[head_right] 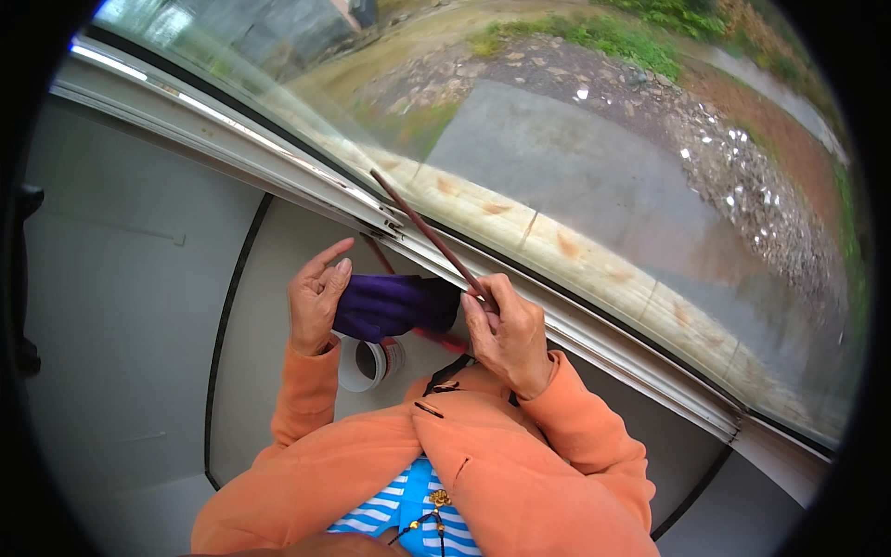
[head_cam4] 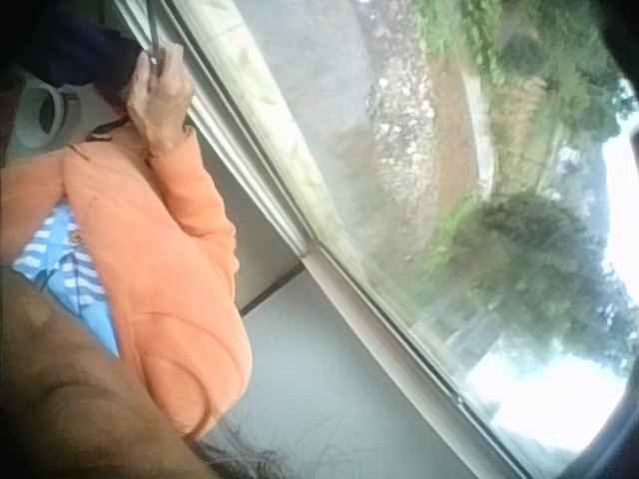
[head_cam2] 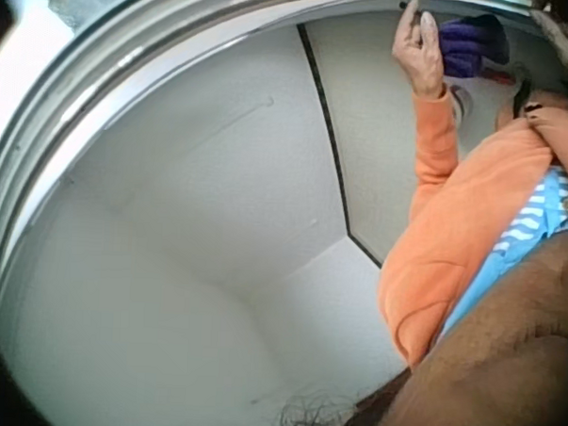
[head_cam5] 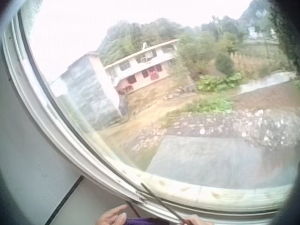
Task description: The person wipes the exterior window frame with a purple cloth and uses a thin stick to clean the narrow gaps between frame sections. The person repeatedly wipes and scrapes along the frame edges and corners.
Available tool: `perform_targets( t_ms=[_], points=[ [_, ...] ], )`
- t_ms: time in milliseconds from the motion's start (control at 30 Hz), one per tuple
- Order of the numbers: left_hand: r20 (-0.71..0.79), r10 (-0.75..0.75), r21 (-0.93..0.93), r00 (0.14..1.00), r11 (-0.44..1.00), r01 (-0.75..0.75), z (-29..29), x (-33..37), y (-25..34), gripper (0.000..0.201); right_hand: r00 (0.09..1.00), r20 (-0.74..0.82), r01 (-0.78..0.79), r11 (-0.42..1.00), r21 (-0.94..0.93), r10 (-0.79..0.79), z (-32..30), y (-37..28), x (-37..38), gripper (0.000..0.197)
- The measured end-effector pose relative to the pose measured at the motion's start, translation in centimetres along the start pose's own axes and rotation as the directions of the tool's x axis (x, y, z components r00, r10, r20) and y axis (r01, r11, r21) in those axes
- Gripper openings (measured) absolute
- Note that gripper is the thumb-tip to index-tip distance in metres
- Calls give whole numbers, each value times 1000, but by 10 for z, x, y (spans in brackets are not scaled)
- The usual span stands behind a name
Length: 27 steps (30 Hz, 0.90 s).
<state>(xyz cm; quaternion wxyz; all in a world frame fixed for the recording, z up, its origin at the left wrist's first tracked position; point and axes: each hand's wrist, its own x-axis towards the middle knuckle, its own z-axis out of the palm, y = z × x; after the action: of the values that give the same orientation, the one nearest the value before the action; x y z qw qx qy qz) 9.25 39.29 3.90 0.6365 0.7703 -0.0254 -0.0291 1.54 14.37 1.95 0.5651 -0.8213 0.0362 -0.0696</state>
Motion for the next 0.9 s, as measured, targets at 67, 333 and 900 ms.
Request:
perform_targets(
  t_ms=[67,333,900],
  points=[
    [-10,28,-68,1000,997,-28,12,7,-11,27,984,-53,174,974,146,-168,7,-8,15,17],
    [213,-335,-730,918,570,377,35,21,-52,32,849,-162,527,831,180,-503,71,-46,104,26],
    [342,-9,-929,939,-152,337,91,41,-73,52,868,-179,472,881,16,-462,102,-69,121,16]
  ],
)
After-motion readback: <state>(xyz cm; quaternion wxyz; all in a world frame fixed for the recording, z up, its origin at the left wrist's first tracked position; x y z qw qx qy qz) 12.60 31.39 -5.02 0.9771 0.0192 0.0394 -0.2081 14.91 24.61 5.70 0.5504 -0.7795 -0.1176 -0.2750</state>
